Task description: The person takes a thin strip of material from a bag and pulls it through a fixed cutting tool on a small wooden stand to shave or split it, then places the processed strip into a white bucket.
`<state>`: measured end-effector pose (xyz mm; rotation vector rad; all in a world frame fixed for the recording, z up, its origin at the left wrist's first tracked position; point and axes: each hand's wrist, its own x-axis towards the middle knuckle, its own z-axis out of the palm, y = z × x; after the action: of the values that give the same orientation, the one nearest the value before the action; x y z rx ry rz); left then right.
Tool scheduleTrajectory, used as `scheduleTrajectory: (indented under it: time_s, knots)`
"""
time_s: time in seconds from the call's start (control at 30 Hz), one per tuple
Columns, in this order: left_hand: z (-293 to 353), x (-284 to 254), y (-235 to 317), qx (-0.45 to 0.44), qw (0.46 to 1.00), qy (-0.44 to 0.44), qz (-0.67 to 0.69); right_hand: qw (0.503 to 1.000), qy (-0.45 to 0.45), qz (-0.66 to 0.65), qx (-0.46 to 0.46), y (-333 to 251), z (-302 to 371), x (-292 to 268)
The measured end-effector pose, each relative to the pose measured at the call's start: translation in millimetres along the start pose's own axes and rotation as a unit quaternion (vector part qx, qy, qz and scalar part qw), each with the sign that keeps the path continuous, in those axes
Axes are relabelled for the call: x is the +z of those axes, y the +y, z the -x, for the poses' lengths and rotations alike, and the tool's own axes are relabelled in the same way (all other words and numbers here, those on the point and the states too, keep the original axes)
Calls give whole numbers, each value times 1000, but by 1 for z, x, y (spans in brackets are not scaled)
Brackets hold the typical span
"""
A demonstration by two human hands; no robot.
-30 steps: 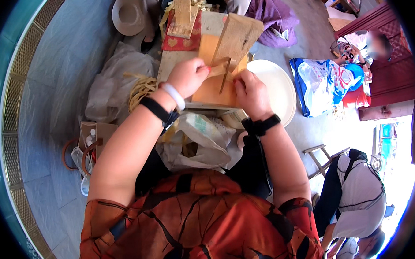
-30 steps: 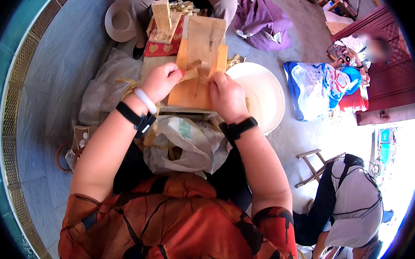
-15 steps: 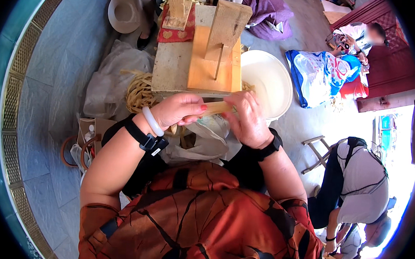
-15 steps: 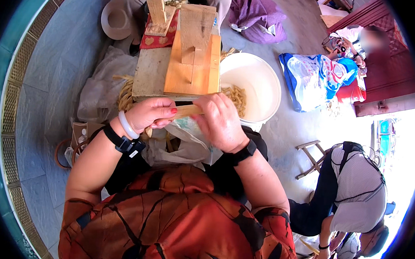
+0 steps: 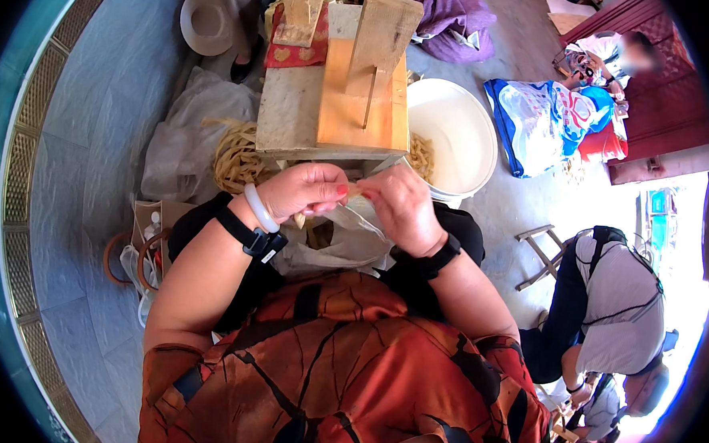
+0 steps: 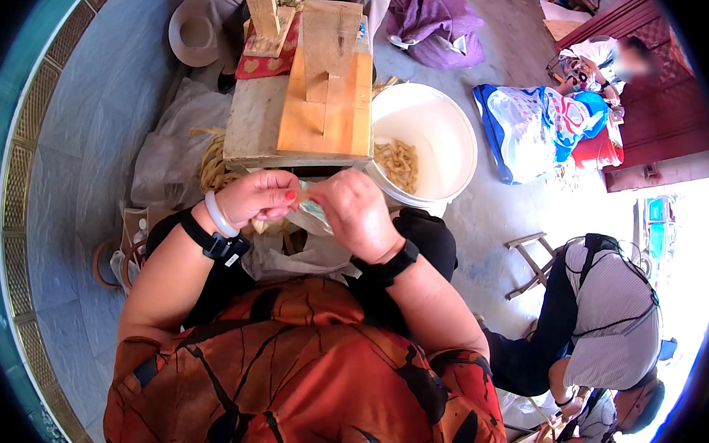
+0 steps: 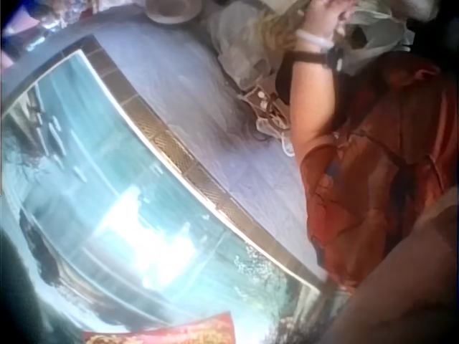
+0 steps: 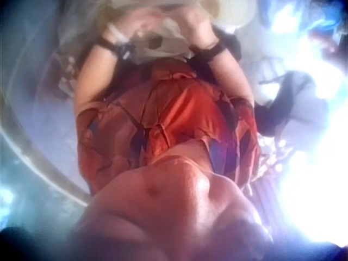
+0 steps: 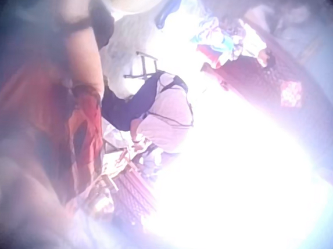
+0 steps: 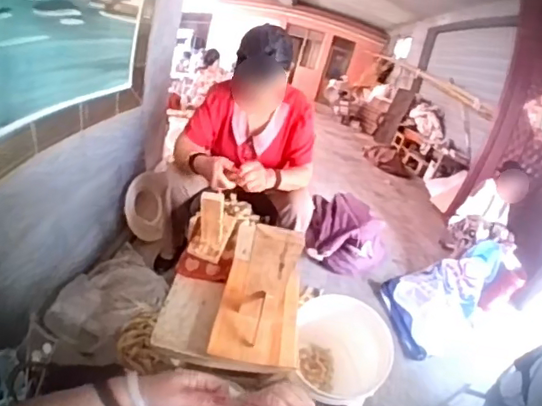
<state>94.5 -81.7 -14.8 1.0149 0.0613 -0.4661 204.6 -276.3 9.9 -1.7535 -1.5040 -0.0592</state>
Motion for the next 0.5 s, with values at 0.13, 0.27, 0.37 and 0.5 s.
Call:
scheduleTrajectory:
  time_s: [0.13,0.27,0.37,0.5]
  knots:
    - [-1,-10,1,74,996,22,53,993,82,79,17,21,-4,-9]
    - [-7,2,7,200,970,64,123,992,-89,-17,-83,-8,-7,-5]
    - [-10,19,5,225,966,113,-51,992,-66,-100,-42,-15,-7,3]
    - [-20,30,8,391,670,195,-599,1000,-20,-21,-2,-4,7,10]
